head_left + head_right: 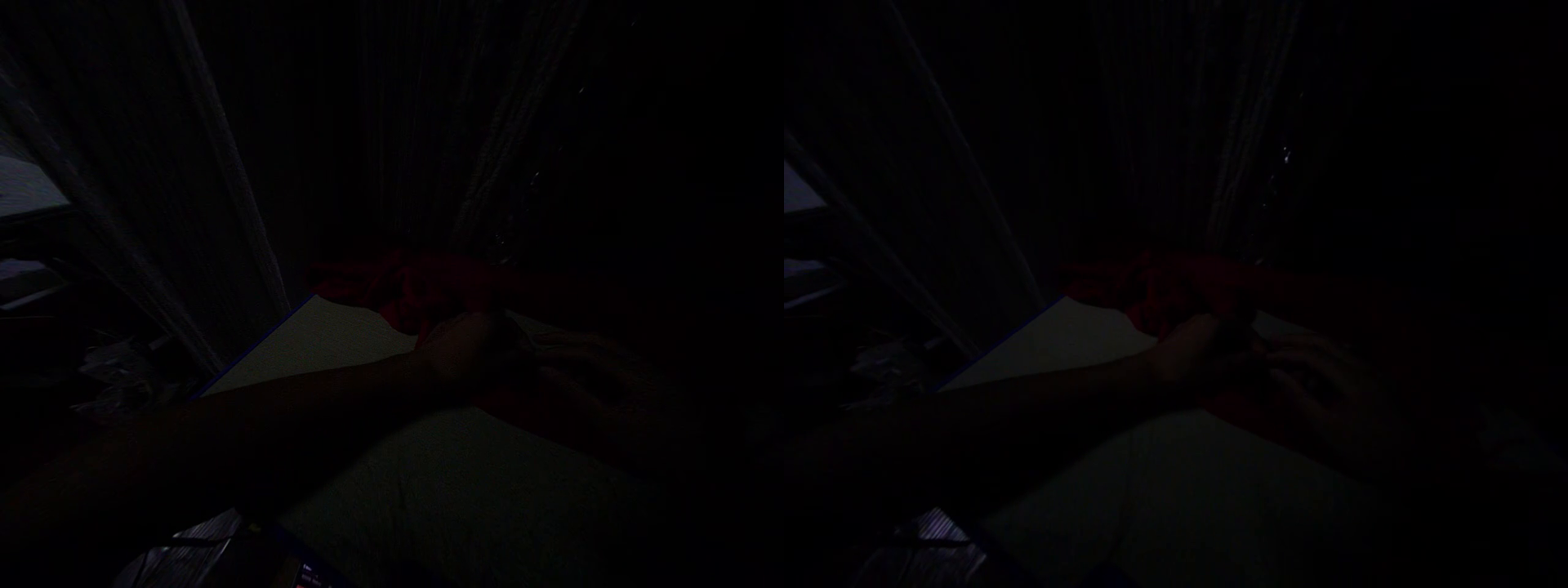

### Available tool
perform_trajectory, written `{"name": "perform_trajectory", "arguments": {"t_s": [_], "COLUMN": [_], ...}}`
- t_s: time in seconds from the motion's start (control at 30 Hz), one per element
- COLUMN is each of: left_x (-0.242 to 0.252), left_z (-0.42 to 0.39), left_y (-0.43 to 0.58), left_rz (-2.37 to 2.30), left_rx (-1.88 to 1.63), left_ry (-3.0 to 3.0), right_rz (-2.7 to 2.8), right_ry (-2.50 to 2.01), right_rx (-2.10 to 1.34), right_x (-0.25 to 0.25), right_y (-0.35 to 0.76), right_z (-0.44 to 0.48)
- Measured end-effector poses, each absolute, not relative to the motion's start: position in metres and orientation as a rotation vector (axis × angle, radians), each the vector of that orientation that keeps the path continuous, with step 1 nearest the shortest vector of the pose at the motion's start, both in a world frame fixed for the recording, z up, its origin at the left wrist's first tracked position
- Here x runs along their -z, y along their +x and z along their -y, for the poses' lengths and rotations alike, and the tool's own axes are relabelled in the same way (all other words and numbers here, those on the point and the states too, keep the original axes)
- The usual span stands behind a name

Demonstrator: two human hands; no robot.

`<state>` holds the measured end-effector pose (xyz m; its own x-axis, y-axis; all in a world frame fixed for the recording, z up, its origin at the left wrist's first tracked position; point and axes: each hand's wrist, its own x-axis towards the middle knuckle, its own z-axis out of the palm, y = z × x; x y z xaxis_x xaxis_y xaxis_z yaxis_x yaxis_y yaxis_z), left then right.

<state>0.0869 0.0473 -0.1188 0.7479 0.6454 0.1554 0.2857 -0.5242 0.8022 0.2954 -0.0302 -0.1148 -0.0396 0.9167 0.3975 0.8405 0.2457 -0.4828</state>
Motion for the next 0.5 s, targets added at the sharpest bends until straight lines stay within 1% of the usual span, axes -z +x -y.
{"name": "perform_trajectory", "arguments": {"t_s": [0.3,0.5], "left_x": [0.131,0.133], "left_z": [-0.055,-0.057], "left_y": [0.092,0.094], "left_rz": [-0.599,-0.536], "left_rx": [-0.588,-0.607], "left_ry": [1.832,1.687], "right_rz": [1.950,1.982], "right_ry": [-1.457,-1.458], "right_rx": [0.101,0.048], "right_x": [0.121,0.122], "right_y": [0.298,0.296], "right_z": [0.033,0.029]}}
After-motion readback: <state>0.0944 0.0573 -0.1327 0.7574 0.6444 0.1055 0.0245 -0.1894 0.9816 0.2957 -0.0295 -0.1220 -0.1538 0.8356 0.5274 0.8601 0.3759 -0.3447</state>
